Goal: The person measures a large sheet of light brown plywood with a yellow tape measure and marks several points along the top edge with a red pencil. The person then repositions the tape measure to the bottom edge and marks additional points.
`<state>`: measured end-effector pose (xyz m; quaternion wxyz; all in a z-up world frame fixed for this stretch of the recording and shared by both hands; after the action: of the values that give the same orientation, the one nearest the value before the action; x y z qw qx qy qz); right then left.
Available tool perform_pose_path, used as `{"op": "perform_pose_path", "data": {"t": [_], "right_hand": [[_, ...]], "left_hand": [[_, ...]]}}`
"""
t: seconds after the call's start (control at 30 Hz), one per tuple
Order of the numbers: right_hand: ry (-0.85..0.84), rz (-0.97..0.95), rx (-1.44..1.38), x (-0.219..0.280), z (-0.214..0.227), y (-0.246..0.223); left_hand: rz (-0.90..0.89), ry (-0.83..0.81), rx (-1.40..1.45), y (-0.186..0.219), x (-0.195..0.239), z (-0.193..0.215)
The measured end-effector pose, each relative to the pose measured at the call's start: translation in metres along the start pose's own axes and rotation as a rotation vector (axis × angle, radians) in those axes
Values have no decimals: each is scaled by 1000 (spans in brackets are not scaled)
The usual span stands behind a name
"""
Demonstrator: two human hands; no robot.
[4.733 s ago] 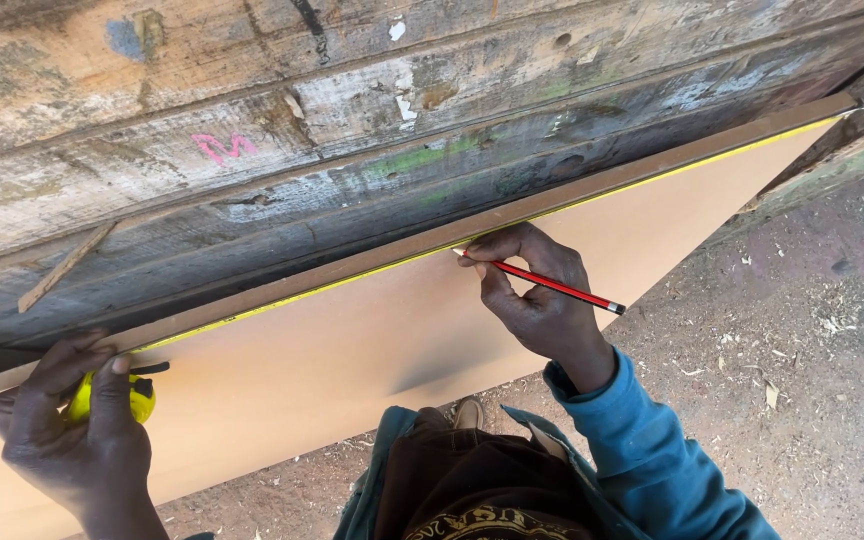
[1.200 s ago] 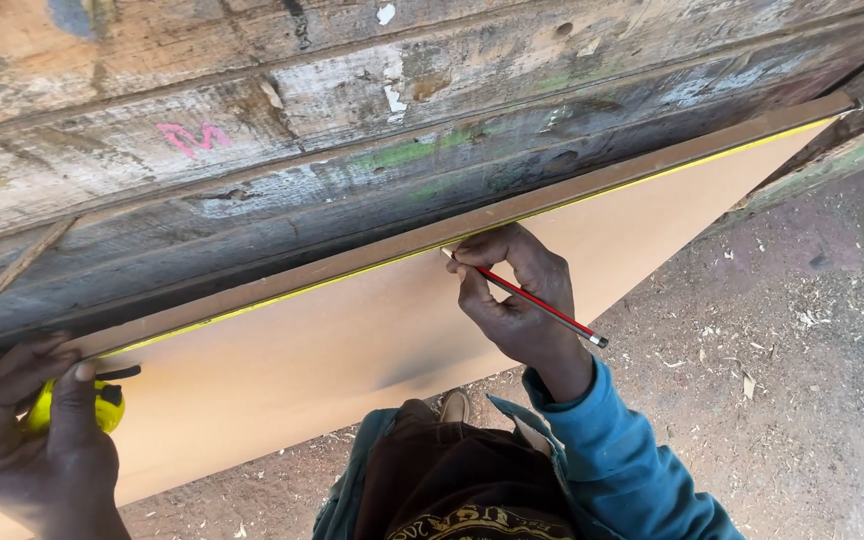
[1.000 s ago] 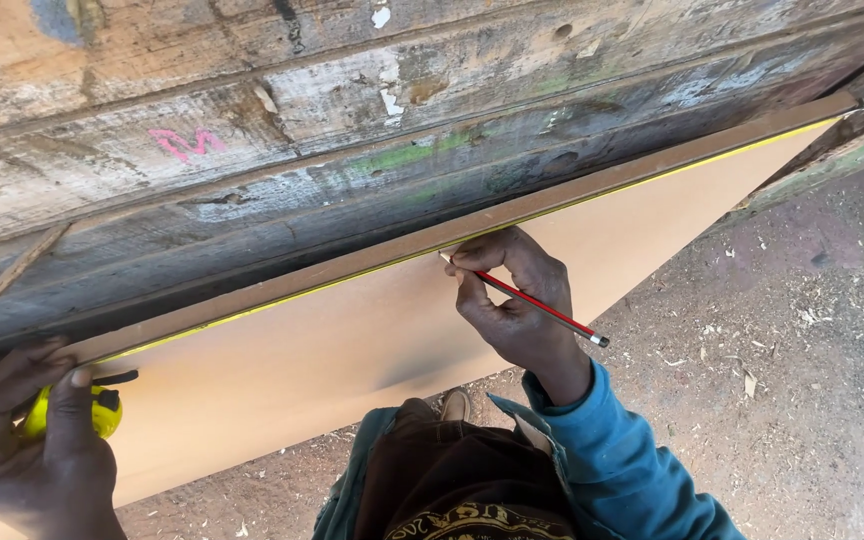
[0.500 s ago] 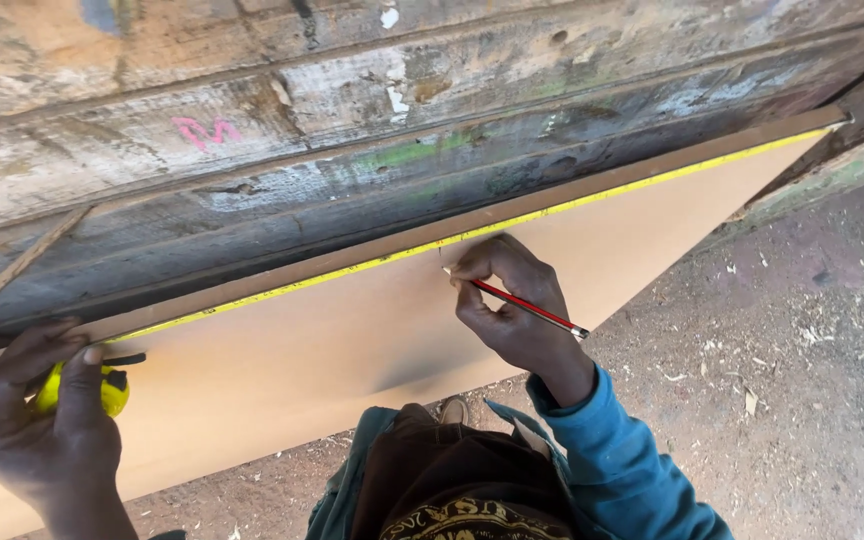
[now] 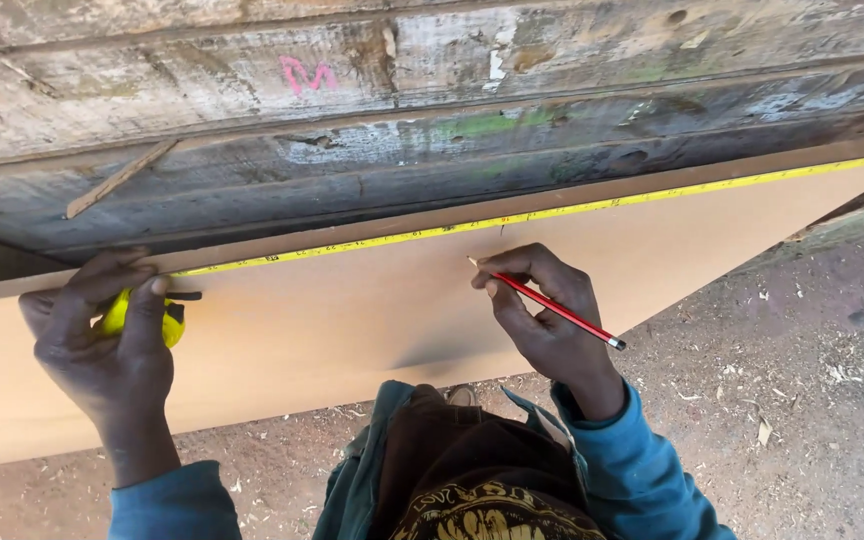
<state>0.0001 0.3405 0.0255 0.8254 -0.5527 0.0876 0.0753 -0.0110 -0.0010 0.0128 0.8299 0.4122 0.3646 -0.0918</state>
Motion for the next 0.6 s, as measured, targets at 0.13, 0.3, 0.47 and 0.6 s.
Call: {"op": "perform_pose_path", "data": {"t": [0.13,0.3,0.47,0.6], "right_hand": [[39,61,-16,-6,-7,-9],[129,184,20,-13,-16,-14],[142,206,44,-19,-21,-10],[153,188,46,-18,-22,-6]], "left_hand": [[1,8,1,-4,2,-1],[-3,18,44,-4,1,-1],[16,18,37,-4,0,-1],[-1,13,4,-10,2,0]]}}
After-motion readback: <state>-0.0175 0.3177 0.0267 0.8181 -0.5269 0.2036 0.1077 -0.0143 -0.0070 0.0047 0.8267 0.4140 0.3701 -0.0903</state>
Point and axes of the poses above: each hand's wrist, its own x-axis away from the middle knuckle, its own z-axis out of the back of the hand, y = z × x, the point moved 1 cm from there along -x, towards the middle knuckle, and after that the axes turned 8 degrees about -z, right-handed, at the moved point
